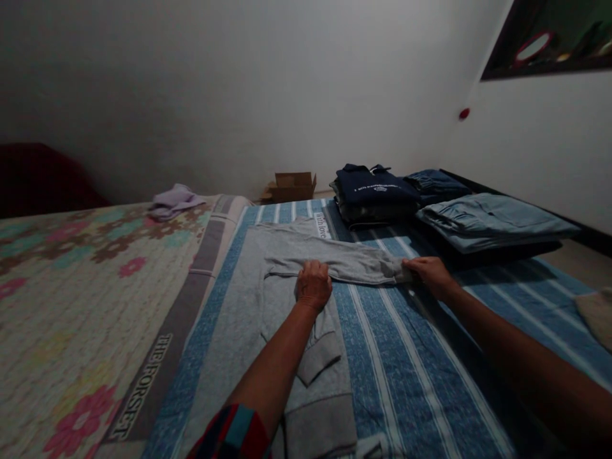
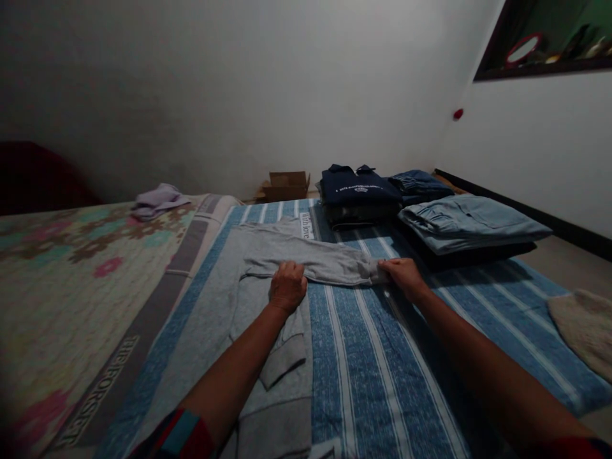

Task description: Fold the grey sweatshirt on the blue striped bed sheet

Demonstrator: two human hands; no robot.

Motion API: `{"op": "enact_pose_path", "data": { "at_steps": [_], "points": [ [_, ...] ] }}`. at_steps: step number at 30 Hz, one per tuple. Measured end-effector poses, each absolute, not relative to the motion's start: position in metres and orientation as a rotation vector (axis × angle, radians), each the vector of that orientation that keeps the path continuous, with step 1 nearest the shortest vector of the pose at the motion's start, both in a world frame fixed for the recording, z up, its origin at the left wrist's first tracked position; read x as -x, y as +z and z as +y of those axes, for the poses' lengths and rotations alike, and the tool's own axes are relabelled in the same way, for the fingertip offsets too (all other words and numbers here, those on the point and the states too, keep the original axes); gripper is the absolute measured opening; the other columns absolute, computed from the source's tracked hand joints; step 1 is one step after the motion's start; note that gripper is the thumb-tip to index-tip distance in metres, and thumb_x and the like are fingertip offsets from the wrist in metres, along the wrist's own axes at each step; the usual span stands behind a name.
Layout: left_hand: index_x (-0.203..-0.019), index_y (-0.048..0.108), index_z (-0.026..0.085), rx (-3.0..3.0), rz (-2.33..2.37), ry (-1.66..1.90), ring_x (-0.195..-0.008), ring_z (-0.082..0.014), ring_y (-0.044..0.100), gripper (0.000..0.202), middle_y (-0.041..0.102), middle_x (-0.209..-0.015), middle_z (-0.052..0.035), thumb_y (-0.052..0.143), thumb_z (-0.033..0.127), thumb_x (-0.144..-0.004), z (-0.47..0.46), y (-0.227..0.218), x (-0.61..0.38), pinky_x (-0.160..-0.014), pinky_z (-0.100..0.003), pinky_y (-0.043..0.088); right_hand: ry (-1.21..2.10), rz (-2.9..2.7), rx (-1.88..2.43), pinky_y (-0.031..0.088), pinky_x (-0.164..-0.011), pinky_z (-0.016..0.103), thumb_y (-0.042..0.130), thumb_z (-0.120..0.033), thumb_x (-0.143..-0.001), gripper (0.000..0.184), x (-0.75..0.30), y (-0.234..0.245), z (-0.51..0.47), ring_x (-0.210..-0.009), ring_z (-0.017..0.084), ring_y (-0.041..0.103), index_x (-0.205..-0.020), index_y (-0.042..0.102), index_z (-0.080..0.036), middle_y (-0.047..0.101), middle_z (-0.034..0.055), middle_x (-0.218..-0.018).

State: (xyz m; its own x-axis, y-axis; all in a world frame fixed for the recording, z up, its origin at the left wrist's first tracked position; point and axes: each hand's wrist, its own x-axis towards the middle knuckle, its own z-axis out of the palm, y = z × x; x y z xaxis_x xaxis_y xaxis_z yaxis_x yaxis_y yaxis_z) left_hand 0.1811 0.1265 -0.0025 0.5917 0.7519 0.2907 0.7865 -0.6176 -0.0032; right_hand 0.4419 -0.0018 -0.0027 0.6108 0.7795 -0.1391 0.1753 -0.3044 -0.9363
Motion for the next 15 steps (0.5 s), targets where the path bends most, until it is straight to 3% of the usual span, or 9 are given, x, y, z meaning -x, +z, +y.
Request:
{"op": "enact_pose_path", "data": {
  "at_steps": [4,11,15],
  "points": [
    [-0.089,0.058,0.017,2.704,-1.312,-0.406,-0.095,-0.0254,0.047,0.011,0.056,-0.094,-0.0095,0.05,0.019,-0.081,0.125,-0.003,-0.179,-0.081,-0.037,0.039,0.678,-0.885,1.941,0.028,-0.042,0.022,0.06,-0.05,-0.062,0.035,-0.443,-0.003,-0.007,-0.044,0.009,0.041,-0.051,0.056,-0.016,0.044,-0.004,-0.043],
    [-0.088,0.057,0.017,2.709,-1.308,-0.408,-0.094,-0.025,0.047,0.01,0.056,-0.093,-0.0088,0.052,0.022,-0.08,0.123,-0.005,-0.176,-0.08,-0.037,0.039,0.613,-1.124,2.193,0.036,-0.049,0.024,0.055,-0.045,-0.069,0.031,-0.458,0.007,-0.001,-0.055,0.015,0.054,-0.06,0.062,-0.016,0.059,0.0027,-0.056],
    [-0.086,0.057,0.018,2.702,-1.294,-0.431,-0.093,-0.0245,0.047,0.009,0.055,-0.092,-0.008,0.052,0.023,-0.08,0.122,-0.006,-0.175,-0.079,-0.037,0.039,0.382,-1.224,2.385,0.038,-0.06,0.028,0.056,-0.045,-0.073,0.036,-0.464,0.02,0.02,-0.078,0.023,0.061,-0.092,0.067,-0.016,0.068,0.0091,-0.083]
  ]
}}
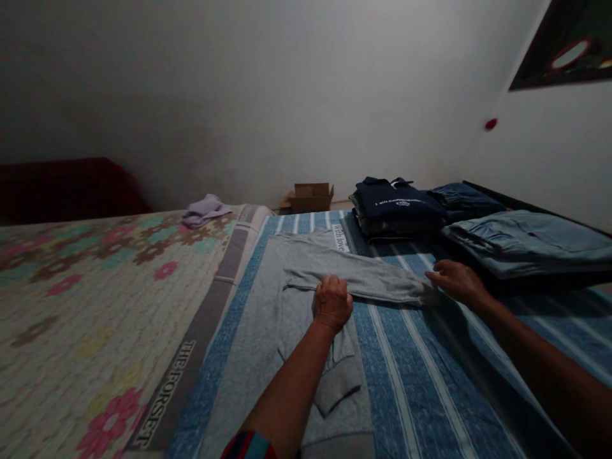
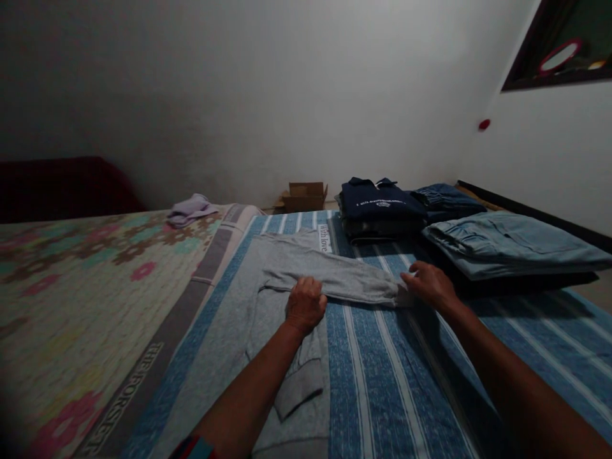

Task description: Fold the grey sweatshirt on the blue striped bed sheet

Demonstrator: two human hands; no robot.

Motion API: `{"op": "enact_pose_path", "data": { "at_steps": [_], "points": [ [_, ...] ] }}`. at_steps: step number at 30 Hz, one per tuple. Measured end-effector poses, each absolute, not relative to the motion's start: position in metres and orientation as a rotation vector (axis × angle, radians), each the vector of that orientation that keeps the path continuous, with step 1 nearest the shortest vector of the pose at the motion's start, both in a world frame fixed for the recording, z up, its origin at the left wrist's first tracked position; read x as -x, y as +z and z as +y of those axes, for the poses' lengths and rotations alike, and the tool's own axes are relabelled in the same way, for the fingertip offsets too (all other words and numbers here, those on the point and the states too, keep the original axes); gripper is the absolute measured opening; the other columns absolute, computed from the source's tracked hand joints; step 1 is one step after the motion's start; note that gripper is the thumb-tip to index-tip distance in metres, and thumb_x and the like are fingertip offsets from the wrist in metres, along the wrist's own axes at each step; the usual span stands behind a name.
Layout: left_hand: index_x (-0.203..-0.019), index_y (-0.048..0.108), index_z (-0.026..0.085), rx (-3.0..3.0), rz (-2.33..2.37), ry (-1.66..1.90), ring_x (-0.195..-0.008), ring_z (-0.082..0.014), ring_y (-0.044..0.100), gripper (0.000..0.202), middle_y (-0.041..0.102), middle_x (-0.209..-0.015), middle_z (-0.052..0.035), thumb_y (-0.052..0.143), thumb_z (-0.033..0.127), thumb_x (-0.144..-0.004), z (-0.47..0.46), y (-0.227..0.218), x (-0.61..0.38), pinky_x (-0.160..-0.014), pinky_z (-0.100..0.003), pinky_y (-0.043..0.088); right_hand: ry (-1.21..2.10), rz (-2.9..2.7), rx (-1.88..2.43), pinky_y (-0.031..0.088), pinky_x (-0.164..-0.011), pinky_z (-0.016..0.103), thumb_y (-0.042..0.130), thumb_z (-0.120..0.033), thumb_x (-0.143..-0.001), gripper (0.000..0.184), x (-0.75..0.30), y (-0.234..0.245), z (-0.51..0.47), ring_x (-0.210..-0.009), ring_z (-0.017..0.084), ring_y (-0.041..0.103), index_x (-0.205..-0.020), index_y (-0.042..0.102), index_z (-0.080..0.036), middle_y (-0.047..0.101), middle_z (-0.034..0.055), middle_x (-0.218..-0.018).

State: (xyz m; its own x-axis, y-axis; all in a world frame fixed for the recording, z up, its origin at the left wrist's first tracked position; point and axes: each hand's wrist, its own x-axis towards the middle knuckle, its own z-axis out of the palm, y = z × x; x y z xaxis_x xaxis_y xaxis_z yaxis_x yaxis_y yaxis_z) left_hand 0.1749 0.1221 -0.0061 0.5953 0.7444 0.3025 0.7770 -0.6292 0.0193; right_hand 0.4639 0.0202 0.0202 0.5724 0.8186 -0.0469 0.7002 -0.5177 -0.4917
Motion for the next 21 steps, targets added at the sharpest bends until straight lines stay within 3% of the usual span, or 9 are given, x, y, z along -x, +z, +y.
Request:
{"op": "enact_pose_path", "data": {
  "at_steps": [3,7,10,17,21],
  "points": [
    [-0.086,0.057,0.018,2.717,-1.285,-0.433,-0.093,-0.0242,0.048,0.009,0.055,-0.092,-0.0074,0.053,0.023,-0.08,0.121,-0.005,-0.175,-0.08,-0.037,0.039,0.318,-1.333,2.461,0.039,-0.064,0.028,0.052,-0.048,-0.079,0.04,-0.458,0.026,0.045,-0.087,0.025,0.062,-0.1,0.067,-0.018,0.068,0.0105,-0.092],
    [-0.086,0.058,0.018,2.741,-1.299,-0.412,-0.093,-0.0241,0.048,0.009,0.055,-0.093,-0.0073,0.053,0.024,-0.08,0.12,-0.003,-0.174,-0.079,-0.036,0.039,0.374,-1.44,2.546,0.039,-0.061,0.027,0.049,-0.047,-0.083,0.038,-0.442,0.023,0.077,-0.08,0.023,0.063,-0.076,0.07,-0.017,0.069,0.012,-0.083],
    [-0.087,0.058,0.019,2.753,-1.308,-0.408,-0.094,-0.024,0.048,0.01,0.055,-0.093,-0.0071,0.053,0.025,-0.08,0.119,-0.003,-0.173,-0.08,-0.037,0.039,0.402,-1.468,2.595,0.037,-0.057,0.027,0.049,-0.043,-0.083,0.036,-0.433,0.014,0.09,-0.074,0.022,0.064,-0.069,0.069,-0.015,0.068,0.0131,-0.08],
    [-0.087,0.059,0.019,2.787,-1.283,-0.4,-0.092,-0.0235,0.049,0.012,0.056,-0.092,-0.0067,0.051,0.027,-0.084,0.116,-0.003,-0.173,-0.08,-0.038,0.039,0.369,-1.573,2.543,0.033,-0.053,0.024,0.055,-0.027,-0.079,0.018,-0.424,0.006,0.09,-0.071,0.02,0.062,-0.076,0.067,-0.015,0.067,0.0093,-0.077],
    [-0.088,0.059,0.018,2.801,-1.285,-0.362,-0.094,-0.0238,0.05,0.013,0.057,-0.093,-0.0072,0.049,0.027,-0.085,0.115,-0.002,-0.173,-0.081,-0.039,0.039,0.314,-1.672,2.46,0.035,-0.056,0.022,0.049,-0.028,-0.083,0.019,-0.427,0.01,0.089,-0.074,0.016,0.061,-0.079,0.065,-0.018,0.067,0.0049,-0.08]
  ]
}}
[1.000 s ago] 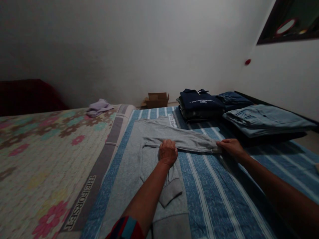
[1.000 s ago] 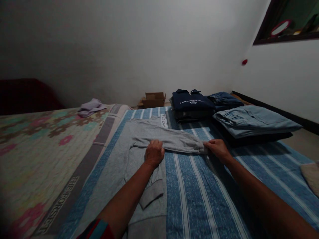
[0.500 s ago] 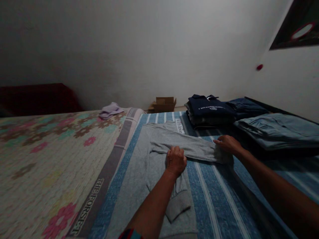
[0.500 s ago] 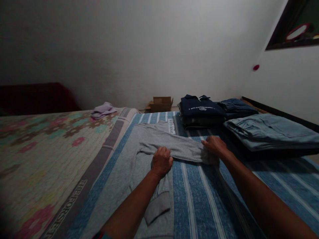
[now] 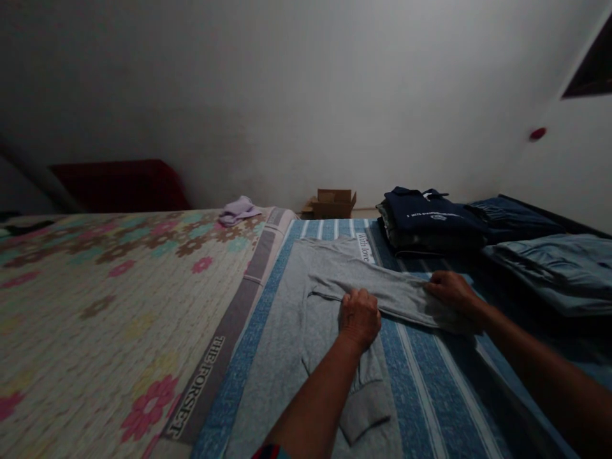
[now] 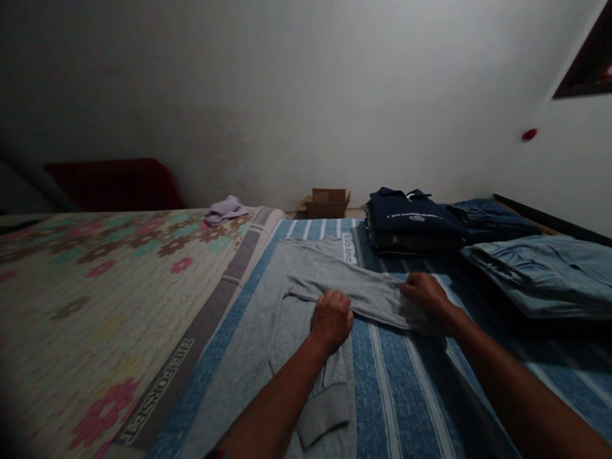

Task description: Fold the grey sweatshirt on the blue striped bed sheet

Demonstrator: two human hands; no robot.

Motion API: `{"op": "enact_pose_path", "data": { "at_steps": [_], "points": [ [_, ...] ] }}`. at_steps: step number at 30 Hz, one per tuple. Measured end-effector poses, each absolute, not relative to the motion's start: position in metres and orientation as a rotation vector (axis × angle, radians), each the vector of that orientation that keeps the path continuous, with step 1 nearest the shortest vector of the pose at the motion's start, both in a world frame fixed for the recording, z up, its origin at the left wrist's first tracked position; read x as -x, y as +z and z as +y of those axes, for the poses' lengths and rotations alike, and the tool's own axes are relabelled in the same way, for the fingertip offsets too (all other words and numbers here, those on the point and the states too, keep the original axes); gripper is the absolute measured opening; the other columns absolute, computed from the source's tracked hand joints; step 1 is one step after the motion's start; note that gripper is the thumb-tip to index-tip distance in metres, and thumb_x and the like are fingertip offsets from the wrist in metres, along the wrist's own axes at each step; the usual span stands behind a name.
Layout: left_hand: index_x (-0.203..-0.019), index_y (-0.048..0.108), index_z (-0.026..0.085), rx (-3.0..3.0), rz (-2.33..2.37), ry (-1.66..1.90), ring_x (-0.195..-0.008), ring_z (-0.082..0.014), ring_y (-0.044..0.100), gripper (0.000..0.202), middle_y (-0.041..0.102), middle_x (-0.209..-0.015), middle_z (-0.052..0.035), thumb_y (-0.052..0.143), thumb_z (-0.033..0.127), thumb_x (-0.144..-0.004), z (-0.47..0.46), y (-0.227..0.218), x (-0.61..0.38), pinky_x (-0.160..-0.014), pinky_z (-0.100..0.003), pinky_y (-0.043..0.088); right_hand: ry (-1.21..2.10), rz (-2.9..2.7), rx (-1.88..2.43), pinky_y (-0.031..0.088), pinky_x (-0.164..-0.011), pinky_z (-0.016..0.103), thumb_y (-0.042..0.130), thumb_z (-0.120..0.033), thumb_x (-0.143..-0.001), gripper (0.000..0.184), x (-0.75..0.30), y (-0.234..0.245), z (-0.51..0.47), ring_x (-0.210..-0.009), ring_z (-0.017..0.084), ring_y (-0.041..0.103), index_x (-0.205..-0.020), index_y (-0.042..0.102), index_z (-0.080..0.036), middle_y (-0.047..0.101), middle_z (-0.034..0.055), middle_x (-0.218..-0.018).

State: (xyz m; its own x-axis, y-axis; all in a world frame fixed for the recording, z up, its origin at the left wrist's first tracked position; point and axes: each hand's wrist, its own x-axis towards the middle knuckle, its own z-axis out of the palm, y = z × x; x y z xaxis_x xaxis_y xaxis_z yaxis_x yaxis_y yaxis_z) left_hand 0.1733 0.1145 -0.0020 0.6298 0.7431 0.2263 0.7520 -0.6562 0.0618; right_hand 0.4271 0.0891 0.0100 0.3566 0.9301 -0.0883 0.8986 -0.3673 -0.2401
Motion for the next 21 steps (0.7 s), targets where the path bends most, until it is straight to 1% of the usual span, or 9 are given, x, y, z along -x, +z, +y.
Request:
{"op": "enact_pose_path", "data": {
  "at_steps": [3,6,8,11,16,21],
  "points": [
    [-0.088,0.059,0.018,2.814,-1.299,-0.322,-0.093,-0.0239,0.051,0.013,0.058,-0.093,-0.0077,0.046,0.021,-0.086,0.113,-0.001,-0.175,-0.08,-0.04,0.04,0.246,-1.69,2.474,0.035,-0.058,0.022,0.047,-0.034,-0.085,0.022,-0.432,0.01,0.087,-0.077,0.017,0.061,-0.083,0.064,-0.02,0.067,0.0049,-0.083],
    [-0.088,0.059,0.017,2.822,-1.308,-0.303,-0.093,-0.0243,0.052,0.015,0.059,-0.093,-0.0084,0.044,0.017,-0.086,0.113,0.0,-0.176,-0.08,-0.04,0.04,0.154,-1.655,2.555,0.035,-0.056,0.026,0.041,-0.04,-0.088,0.029,-0.435,0.006,0.084,-0.079,0.023,0.062,-0.09,0.062,-0.019,0.067,0.0098,-0.085],
    [-0.089,0.059,0.017,2.827,-1.325,-0.295,-0.094,-0.0245,0.052,0.015,0.059,-0.094,-0.009,0.045,0.017,-0.086,0.112,0.001,-0.176,-0.08,-0.04,0.041,0.126,-1.657,2.593,0.034,-0.055,0.027,0.039,-0.04,-0.089,0.031,-0.435,0.003,0.081,-0.079,0.026,0.063,-0.09,0.062,-0.019,0.067,0.0122,-0.087],
    [-0.09,0.06,0.017,2.832,-1.359,-0.283,-0.096,-0.0247,0.052,0.016,0.059,-0.096,-0.0089,0.045,0.017,-0.085,0.11,0.002,-0.175,-0.082,-0.041,0.041,0.127,-1.686,2.617,0.035,-0.055,0.028,0.039,-0.039,-0.088,0.029,-0.433,0.003,0.079,-0.08,0.026,0.064,-0.086,0.061,-0.02,0.067,0.0123,-0.089],
    [-0.091,0.061,0.016,2.86,-1.374,-0.24,-0.098,-0.0249,0.052,0.02,0.059,-0.097,-0.009,0.042,0.015,-0.084,0.11,0.005,-0.175,-0.084,-0.041,0.042,0.096,-1.663,2.66,0.037,-0.058,0.031,0.029,-0.041,-0.091,0.037,-0.431,0.008,0.082,-0.082,0.029,0.064,-0.095,0.059,-0.02,0.067,0.0146,-0.09],
    [-0.092,0.062,0.016,2.878,-1.376,-0.21,-0.098,-0.0262,0.052,0.021,0.059,-0.098,-0.0097,0.043,0.016,-0.084,0.109,0.006,-0.174,-0.084,-0.043,0.044,0.211,-1.733,2.65,0.037,-0.057,0.03,0.04,-0.038,-0.086,0.028,-0.435,-0.001,0.085,-0.084,0.028,0.064,-0.085,0.061,-0.02,0.067,0.0136,-0.093]
  ]
}}
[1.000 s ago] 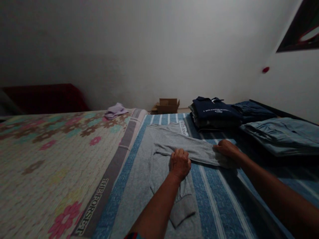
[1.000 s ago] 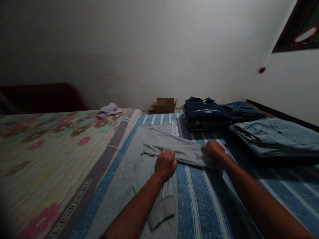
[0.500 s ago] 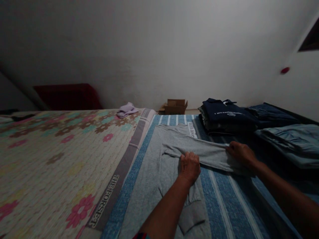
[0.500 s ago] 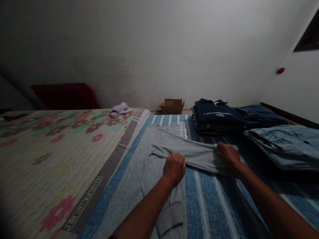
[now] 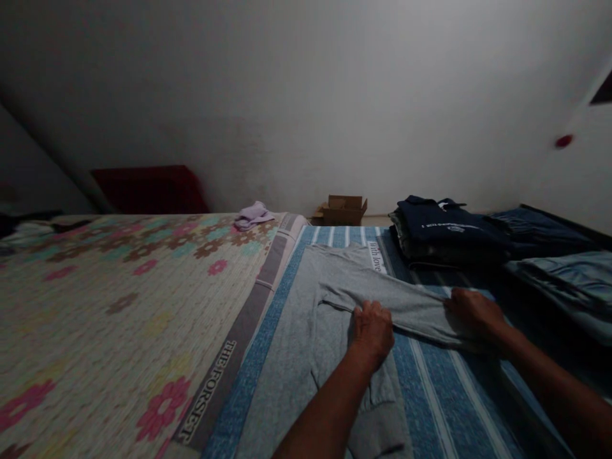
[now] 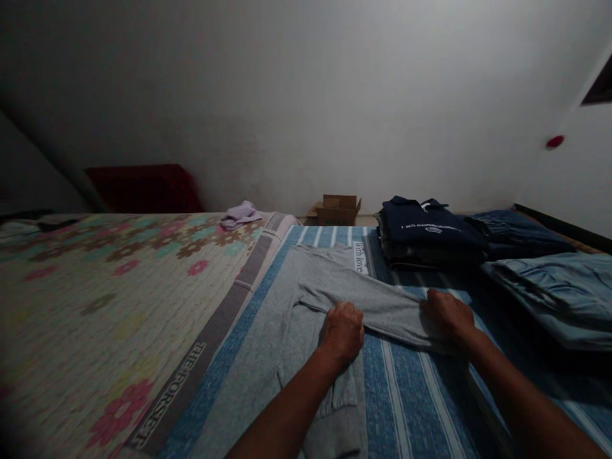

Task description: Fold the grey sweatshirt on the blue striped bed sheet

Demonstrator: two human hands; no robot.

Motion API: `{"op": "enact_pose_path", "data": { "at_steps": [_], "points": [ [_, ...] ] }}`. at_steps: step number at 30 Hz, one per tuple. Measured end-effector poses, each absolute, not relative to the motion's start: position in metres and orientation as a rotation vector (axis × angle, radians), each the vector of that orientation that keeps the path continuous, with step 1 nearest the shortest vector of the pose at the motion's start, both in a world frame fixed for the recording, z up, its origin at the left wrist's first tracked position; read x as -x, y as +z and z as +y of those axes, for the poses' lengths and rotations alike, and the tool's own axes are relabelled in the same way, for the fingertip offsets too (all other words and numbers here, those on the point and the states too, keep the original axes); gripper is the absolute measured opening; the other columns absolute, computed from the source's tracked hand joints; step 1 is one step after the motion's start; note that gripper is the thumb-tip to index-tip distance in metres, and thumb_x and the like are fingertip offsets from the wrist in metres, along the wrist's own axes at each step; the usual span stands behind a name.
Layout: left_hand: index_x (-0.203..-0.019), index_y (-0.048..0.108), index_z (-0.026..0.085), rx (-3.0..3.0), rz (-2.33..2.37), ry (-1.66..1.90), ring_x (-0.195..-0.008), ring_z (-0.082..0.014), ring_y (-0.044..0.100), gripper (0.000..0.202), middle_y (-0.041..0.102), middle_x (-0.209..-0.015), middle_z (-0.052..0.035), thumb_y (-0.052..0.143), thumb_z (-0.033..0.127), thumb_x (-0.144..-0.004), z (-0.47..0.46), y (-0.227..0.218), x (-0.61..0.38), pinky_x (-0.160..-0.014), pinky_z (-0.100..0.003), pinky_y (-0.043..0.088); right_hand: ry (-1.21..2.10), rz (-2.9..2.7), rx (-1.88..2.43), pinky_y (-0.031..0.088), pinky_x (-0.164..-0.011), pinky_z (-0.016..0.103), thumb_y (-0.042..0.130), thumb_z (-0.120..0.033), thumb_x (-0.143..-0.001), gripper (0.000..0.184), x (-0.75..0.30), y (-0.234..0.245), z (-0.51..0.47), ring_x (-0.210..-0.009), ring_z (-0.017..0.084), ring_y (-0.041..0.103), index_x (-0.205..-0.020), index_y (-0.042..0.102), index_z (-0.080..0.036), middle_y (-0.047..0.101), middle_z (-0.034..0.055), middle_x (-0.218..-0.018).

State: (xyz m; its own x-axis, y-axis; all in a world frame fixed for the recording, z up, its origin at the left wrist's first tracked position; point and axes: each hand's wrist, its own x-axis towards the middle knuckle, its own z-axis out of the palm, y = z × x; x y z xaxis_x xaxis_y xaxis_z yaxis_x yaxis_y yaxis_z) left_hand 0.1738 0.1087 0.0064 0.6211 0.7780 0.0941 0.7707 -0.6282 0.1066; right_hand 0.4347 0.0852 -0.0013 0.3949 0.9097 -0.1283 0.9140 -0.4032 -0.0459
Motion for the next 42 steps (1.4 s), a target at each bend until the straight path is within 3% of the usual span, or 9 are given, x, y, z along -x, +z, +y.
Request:
{"op": "enact_pose_path", "data": {
  "at_steps": [5,10,14,23,28,32,38,42],
  "points": [
    [-0.096,0.063,0.013,-2.806,1.218,0.095,-0.102,-0.0282,0.053,0.021,0.06,-0.103,-0.0135,0.048,0.019,-0.082,0.112,0.014,-0.173,-0.085,-0.043,0.044,-0.301,1.726,-2.571,0.039,-0.057,0.03,0.043,-0.038,-0.085,0.028,-0.442,-0.007,0.091,-0.082,0.028,0.065,-0.077,0.062,-0.02,0.068,0.0135,-0.089],
    [-0.09,0.065,0.015,-2.872,0.885,-0.177,-0.092,-0.026,0.059,0.018,0.063,-0.097,-0.0118,0.054,0.025,-0.08,0.138,0.039,-0.162,-0.073,-0.035,0.049,-0.344,1.763,-2.534,0.039,-0.056,0.03,0.042,-0.039,-0.086,0.03,-0.448,-0.009,0.094,-0.083,0.028,0.065,-0.074,0.061,-0.02,0.068,0.0135,-0.089],
    [-0.09,0.062,0.017,-2.91,1.034,-0.015,-0.094,-0.0228,0.057,0.014,0.061,-0.098,-0.0094,0.05,0.021,-0.084,0.163,0.044,-0.13,-0.076,-0.032,0.048,-0.351,1.744,-2.533,0.039,-0.056,0.029,0.043,-0.041,-0.086,0.03,-0.451,-0.011,0.094,-0.081,0.027,0.065,-0.075,0.063,-0.021,0.069,0.0131,-0.089],
    [-0.085,0.056,0.02,-2.84,1.304,0.397,-0.088,-0.0179,0.053,0.012,0.057,-0.09,-0.0042,0.046,0.014,-0.086,0.177,0.006,-0.091,-0.08,-0.029,0.043,-0.212,1.922,-2.414,0.038,-0.062,0.031,0.048,-0.032,-0.085,0.02,-0.402,0.021,0.122,-0.087,0.028,0.064,-0.086,0.063,-0.019,0.068,0.0135,-0.093],
    [-0.082,0.053,0.021,-2.805,1.295,0.508,-0.087,-0.0176,0.051,0.009,0.056,-0.089,-0.0031,0.047,0.015,-0.086,0.176,-0.003,-0.09,-0.078,-0.029,0.042,-0.295,2.065,-2.411,0.036,-0.06,0.026,0.042,-0.038,-0.09,0.029,-0.349,0.026,0.18,-0.085,0.023,0.064,-0.081,0.064,-0.02,0.068,0.01,-0.089],
    [-0.082,0.053,0.021,-2.773,1.277,0.541,-0.085,-0.0175,0.051,0.006,0.057,-0.088,-0.0028,0.049,0.017,-0.085,0.177,-0.005,-0.086,-0.077,-0.029,0.041,-0.435,2.098,-2.476,0.035,-0.057,0.024,0.048,-0.039,-0.087,0.028,-0.326,0.02,0.222,-0.081,0.02,0.063,-0.079,0.067,-0.019,0.068,0.01,-0.087],
    [-0.08,0.052,0.021,-2.777,1.272,0.525,-0.085,-0.018,0.051,0.004,0.057,-0.088,-0.0024,0.051,0.018,-0.083,0.176,-0.005,-0.086,-0.074,-0.03,0.041,-0.867,2.047,-2.571,0.03,-0.045,0.021,0.067,-0.042,-0.071,0.032,-0.33,0.008,0.243,-0.05,0.012,0.052,-0.055,0.061,-0.015,0.057,0.0012,-0.053],
    [-0.083,0.052,0.021,-2.781,1.268,0.494,-0.086,-0.0184,0.051,0.004,0.057,-0.089,-0.0024,0.052,0.017,-0.082,0.176,-0.003,-0.086,-0.074,-0.03,0.041,-1.196,1.994,-2.66,0.03,-0.041,0.022,0.069,-0.048,-0.067,0.036,-0.337,0.002,0.241,-0.043,0.01,0.046,-0.058,0.06,-0.014,0.053,-0.0006,-0.049]
  ]
}}
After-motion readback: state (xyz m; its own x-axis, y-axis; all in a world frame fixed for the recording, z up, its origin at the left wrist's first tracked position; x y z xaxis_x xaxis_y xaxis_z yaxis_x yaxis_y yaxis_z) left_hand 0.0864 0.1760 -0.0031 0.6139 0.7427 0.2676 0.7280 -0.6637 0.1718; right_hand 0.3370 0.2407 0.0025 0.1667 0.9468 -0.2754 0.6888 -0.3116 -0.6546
